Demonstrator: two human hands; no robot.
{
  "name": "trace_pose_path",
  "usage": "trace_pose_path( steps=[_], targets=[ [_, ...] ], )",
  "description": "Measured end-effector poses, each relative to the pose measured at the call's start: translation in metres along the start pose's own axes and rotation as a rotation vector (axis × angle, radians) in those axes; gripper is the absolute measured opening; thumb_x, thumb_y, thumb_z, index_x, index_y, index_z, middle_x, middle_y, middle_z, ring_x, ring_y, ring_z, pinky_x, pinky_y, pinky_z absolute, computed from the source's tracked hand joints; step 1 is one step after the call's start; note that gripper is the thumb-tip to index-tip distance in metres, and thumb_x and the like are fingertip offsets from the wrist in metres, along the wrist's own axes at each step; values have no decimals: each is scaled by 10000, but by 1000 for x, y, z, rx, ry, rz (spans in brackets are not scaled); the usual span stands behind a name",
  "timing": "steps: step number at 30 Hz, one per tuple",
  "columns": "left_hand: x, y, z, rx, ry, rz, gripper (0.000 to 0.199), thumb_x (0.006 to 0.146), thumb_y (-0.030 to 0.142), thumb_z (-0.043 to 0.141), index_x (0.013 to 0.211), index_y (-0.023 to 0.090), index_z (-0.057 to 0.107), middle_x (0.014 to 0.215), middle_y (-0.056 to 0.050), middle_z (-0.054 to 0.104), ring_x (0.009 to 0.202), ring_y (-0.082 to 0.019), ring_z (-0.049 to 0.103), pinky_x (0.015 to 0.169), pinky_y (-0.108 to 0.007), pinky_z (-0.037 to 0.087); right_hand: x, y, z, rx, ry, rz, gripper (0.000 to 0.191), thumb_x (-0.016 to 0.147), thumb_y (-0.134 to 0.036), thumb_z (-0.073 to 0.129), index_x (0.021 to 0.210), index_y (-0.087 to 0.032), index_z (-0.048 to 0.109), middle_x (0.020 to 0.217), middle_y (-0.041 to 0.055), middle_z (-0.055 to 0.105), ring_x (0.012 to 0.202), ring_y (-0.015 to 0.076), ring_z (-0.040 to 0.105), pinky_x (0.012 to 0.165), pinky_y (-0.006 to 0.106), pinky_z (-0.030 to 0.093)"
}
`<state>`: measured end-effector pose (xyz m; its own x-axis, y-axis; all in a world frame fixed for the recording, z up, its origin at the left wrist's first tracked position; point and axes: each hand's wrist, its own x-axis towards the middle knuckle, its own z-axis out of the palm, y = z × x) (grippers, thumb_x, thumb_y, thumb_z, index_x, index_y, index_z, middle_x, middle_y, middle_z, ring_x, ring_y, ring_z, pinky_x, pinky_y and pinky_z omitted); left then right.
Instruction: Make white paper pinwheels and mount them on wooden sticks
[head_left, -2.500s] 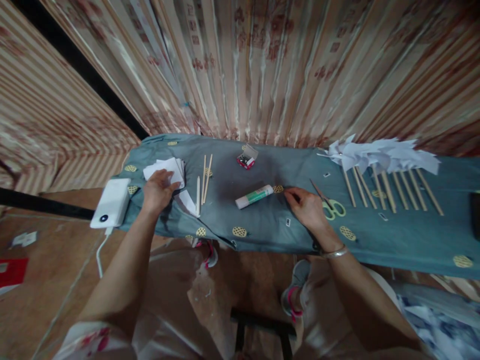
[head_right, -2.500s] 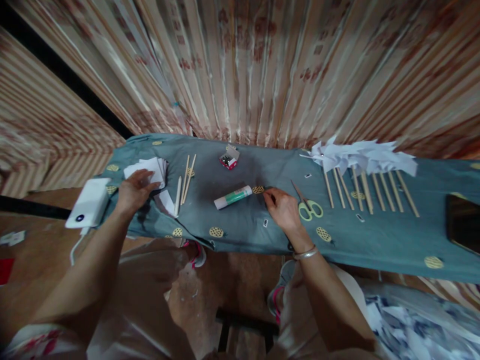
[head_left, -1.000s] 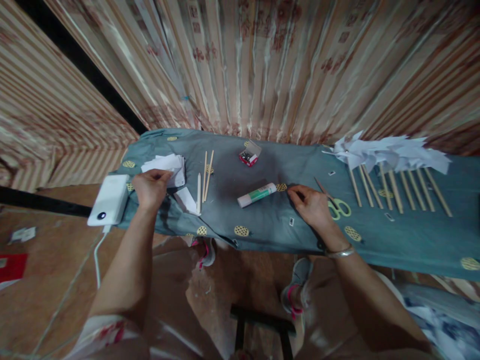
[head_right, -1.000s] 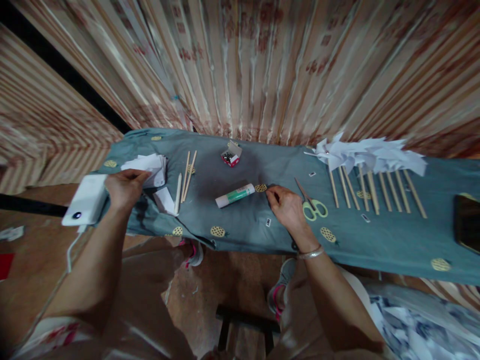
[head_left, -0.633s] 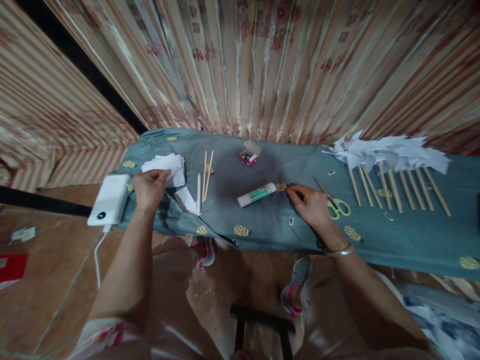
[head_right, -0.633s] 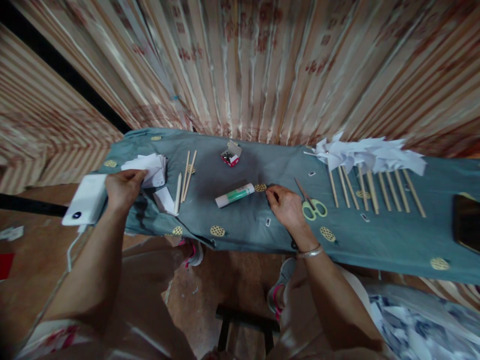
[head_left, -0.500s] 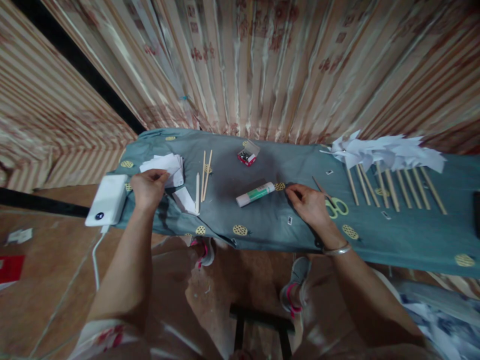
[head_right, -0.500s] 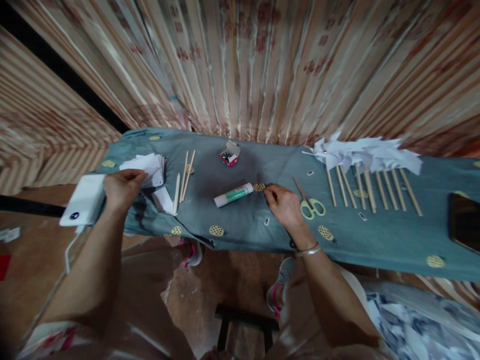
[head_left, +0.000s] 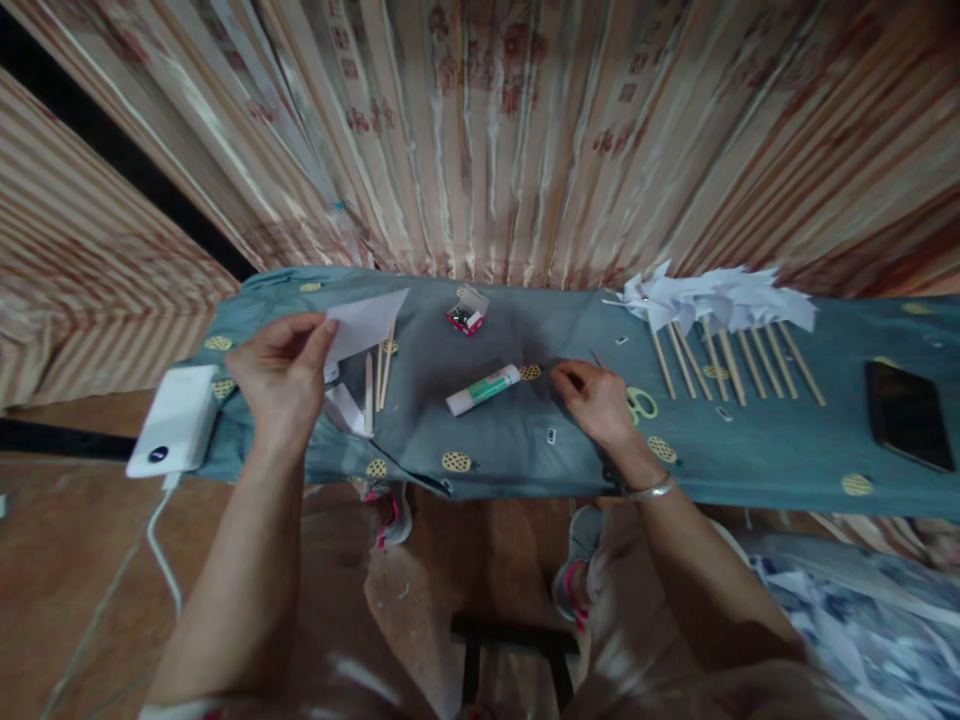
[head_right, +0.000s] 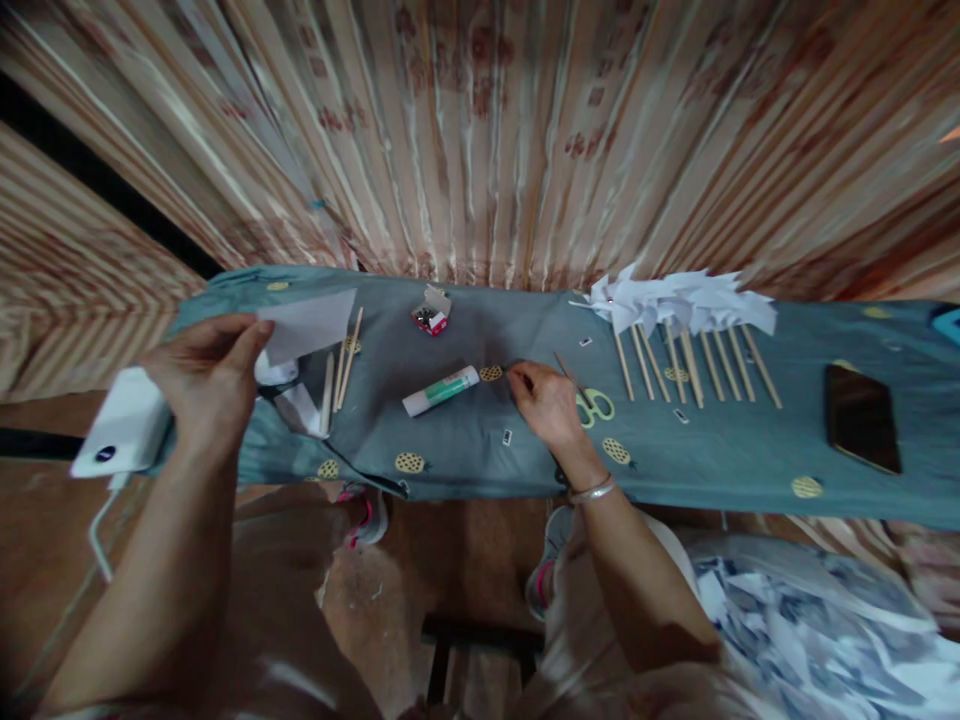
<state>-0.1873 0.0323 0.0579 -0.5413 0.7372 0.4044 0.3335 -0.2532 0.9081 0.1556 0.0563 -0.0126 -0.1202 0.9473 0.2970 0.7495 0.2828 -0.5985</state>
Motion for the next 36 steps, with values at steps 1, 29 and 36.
trace_pose_path(
  steps=[1, 29, 36],
  targets=[
    [-8, 8, 10, -44, 17, 17, 116, 648, 221, 775, 723, 155, 716, 665, 32, 666, 623, -95, 518, 619, -226, 409, 2, -3, -1, 38, 27, 14, 251, 872, -312, 534, 880, -186, 751, 850, 77, 764, 756, 212, 685, 718, 308, 478],
    [-136, 9, 147, -186, -833, -584, 186, 624, 341, 666, 597, 157, 677, 592, 13, 618, 573, -118, 505, 581, -239, 391, -10, 4, -26, 764, -486, 289, 271, 680, -420, 702, 735, -158, 669, 648, -3, 624, 582, 112, 533, 535, 233, 392],
    [-136, 9, 155, -173, -867, -578, 173, 616, 329, 672, 604, 157, 693, 593, -1, 636, 584, -131, 530, 587, -244, 404, -9, 13, -34, 778, -420, 371, 289, 657, -432, 717, 735, -159, 663, 657, 2, 637, 570, 120, 544, 534, 246, 400]
  ],
)
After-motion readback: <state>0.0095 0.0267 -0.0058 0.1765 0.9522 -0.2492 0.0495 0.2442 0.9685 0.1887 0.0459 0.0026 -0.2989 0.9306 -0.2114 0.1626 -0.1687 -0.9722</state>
